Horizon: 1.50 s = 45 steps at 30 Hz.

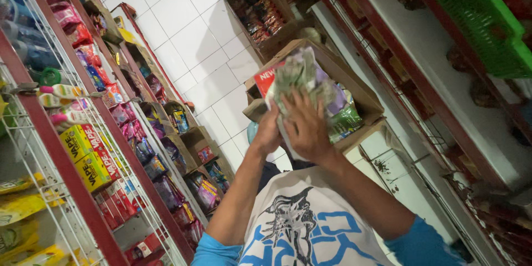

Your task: The person picks up various cleaning product packages from a cardboard box, wipes them with a cloth, and places them onto a metal shelf. The person handles multiple items including Dettol and Klin Lantai packages, repeating the wipe-and-place sequence for each.

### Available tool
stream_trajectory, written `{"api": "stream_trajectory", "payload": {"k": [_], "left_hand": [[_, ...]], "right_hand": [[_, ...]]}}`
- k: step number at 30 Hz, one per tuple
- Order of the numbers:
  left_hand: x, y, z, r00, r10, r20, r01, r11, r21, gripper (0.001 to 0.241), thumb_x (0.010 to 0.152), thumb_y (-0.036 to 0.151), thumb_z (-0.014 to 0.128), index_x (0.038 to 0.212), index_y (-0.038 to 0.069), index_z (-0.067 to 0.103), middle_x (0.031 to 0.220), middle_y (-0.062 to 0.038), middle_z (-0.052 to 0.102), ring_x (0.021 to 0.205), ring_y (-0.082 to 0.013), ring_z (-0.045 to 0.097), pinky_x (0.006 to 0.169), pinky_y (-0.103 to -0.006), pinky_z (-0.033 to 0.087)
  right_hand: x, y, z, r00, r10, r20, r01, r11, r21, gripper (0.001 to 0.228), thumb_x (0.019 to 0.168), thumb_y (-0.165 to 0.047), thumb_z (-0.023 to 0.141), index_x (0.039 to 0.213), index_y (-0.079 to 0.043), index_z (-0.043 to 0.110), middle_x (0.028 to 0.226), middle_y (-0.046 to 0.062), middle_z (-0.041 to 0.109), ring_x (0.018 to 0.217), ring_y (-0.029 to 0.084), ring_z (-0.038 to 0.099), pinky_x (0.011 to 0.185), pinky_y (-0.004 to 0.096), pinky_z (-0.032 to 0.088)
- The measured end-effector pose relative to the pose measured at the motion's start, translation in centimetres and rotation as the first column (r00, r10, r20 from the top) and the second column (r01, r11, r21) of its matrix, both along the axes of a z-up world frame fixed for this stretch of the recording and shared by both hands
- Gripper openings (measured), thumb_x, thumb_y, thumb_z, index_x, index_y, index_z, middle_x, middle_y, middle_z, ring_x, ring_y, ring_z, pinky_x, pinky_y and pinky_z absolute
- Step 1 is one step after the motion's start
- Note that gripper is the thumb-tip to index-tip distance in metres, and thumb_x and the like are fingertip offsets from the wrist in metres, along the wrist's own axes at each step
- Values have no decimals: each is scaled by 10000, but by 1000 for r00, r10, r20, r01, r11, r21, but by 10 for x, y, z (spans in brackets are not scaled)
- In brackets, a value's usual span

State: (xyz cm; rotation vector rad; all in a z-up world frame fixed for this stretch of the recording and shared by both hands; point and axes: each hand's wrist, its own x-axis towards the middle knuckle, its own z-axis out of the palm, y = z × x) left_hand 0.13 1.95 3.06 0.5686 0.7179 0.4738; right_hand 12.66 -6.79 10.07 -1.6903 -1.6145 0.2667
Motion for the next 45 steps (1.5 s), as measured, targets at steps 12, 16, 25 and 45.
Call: {"api": "stream_trajectory", "payload": {"k": [12,16,25,45], "left_hand": [[2,1,32,986,38,163,-44,999,31,737,1052,610,353,1482,18,437,1381,-163,614,1232,-315,616,1054,-508,496],[15,-21,13,993,-86,85,86,996,6,748,991,639,357,1514,106,396,1427,-95,578,1293,-258,583,1103,-459,467],[6,-13,12,973,60,221,-57,998,-20,744,1034,606,361,1528,52,407,1472,-127,567,1328,-278,578,1131,-448,453],[19,-4,24,809,549,-209,-333,722,607,488,1052,318,615,1393,-26,558,1231,-129,673,1141,-235,620,1012,-405,495]], "right_hand": [[33,-14,-20,983,-7,184,21,997,-70,591,891,-356,648,1407,-93,532,1488,212,447,1379,457,402,1141,612,245],[48,17,3,998,-37,-58,41,996,75,684,1007,-314,539,1568,42,380,1619,358,296,1521,549,238,1251,645,148],[14,-21,-21,998,8,61,-8,1000,-14,683,909,-280,667,1479,-6,409,1581,305,388,1497,472,318,1223,596,210],[60,-26,-3,835,-72,-545,107,994,32,247,921,-165,772,1093,-6,695,992,119,761,877,188,730,806,328,568]]}}
